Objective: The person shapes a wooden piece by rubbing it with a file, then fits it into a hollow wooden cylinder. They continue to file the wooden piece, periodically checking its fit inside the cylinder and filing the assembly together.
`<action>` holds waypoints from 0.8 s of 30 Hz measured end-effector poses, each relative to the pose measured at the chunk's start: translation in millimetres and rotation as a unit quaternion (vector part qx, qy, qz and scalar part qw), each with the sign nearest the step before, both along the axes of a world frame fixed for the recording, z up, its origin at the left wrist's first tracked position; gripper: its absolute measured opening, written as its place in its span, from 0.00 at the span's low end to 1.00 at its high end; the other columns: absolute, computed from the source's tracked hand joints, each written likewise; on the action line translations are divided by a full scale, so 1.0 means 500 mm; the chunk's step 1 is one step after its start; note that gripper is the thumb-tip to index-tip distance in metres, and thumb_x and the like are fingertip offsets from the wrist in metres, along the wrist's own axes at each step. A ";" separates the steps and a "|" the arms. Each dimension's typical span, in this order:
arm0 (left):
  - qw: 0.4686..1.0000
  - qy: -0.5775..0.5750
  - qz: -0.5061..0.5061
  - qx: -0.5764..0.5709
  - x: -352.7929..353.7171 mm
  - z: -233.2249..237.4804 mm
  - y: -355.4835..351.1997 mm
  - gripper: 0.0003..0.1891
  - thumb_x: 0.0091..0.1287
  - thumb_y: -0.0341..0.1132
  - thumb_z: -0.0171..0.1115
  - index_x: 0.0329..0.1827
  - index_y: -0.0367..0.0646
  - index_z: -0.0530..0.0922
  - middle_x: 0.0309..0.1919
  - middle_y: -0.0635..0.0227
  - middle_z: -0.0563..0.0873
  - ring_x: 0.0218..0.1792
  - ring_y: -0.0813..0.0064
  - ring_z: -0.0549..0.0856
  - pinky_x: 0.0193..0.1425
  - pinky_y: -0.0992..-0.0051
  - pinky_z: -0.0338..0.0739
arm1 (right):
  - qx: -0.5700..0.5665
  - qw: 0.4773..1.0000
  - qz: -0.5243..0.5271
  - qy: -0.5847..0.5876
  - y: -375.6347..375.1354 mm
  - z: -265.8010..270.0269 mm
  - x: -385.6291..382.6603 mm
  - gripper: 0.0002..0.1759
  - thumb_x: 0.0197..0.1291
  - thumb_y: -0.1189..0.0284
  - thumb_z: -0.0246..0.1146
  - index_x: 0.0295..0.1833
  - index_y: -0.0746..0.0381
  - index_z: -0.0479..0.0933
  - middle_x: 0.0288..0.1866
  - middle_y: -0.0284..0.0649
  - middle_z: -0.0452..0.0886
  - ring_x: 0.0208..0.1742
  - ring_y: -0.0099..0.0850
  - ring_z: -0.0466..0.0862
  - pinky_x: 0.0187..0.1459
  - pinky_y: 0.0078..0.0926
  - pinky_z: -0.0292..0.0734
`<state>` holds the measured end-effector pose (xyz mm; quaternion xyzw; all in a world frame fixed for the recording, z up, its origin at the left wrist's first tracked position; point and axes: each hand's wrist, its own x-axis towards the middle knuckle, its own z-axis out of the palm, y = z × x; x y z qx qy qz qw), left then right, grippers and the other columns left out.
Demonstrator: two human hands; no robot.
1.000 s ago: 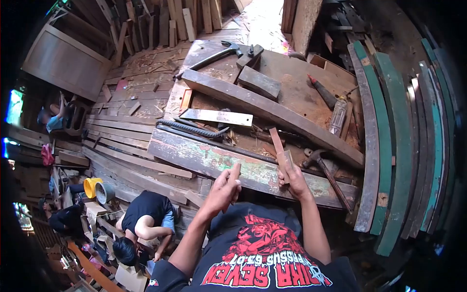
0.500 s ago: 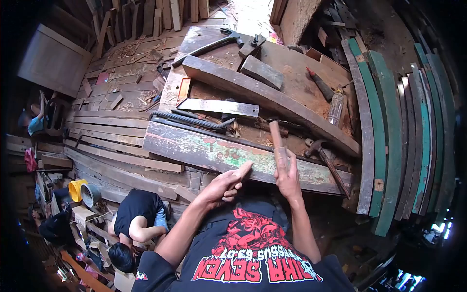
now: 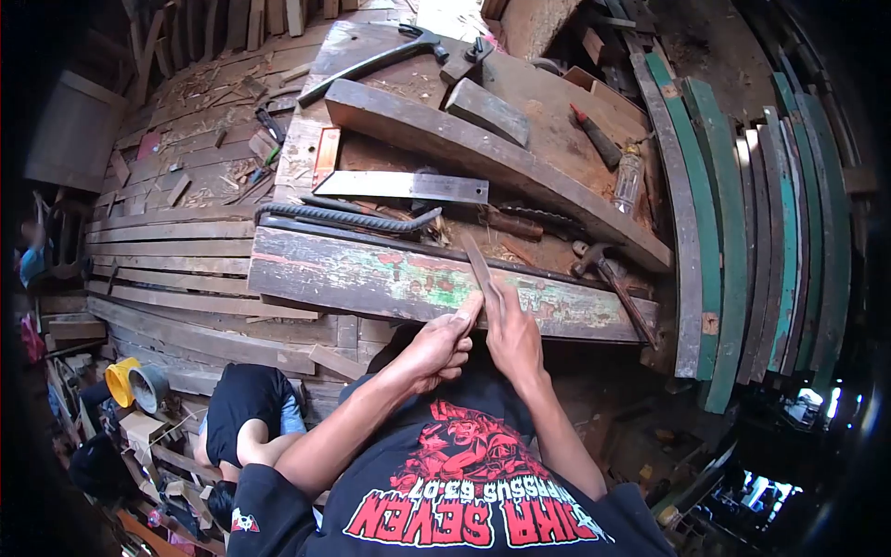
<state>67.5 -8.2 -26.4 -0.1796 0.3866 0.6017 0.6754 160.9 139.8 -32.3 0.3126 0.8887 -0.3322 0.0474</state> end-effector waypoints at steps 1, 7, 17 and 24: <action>1.000 -0.004 0.020 -0.001 0.007 -0.005 0.001 0.15 0.86 0.52 0.51 0.40 0.57 0.68 0.25 0.85 0.65 0.17 0.91 0.57 0.18 0.82 0.49 | -0.033 0.998 -0.021 -0.049 -0.001 0.022 -0.012 0.20 0.80 0.63 0.57 0.71 0.54 0.72 0.42 0.64 0.87 0.45 0.66 0.87 0.44 0.64 0.82; 1.000 -0.006 0.014 0.002 -0.006 -0.016 -0.012 0.12 0.87 0.47 0.49 0.42 0.56 0.69 0.24 0.85 0.66 0.17 0.90 0.58 0.18 0.83 0.50 | -0.018 1.000 -0.012 0.010 -0.052 0.030 0.026 0.20 0.81 0.63 0.55 0.72 0.56 0.71 0.44 0.65 0.87 0.47 0.67 0.86 0.44 0.62 0.81; 0.998 -0.033 0.051 0.004 0.001 -0.019 0.005 0.14 0.87 0.52 0.51 0.41 0.57 0.70 0.22 0.86 0.64 0.15 0.91 0.57 0.17 0.82 0.50 | 0.023 0.996 -0.024 -0.084 -0.017 0.011 -0.028 0.20 0.82 0.62 0.54 0.72 0.57 0.70 0.41 0.67 0.86 0.45 0.66 0.87 0.42 0.62 0.80; 0.992 -0.090 0.087 0.027 -0.006 -0.020 0.001 0.11 0.87 0.46 0.48 0.46 0.54 0.71 0.24 0.83 0.68 0.15 0.90 0.59 0.15 0.83 0.52 | 0.035 0.999 -0.004 0.018 -0.048 0.005 0.002 0.21 0.82 0.61 0.54 0.73 0.57 0.70 0.34 0.66 0.85 0.39 0.67 0.86 0.38 0.64 0.78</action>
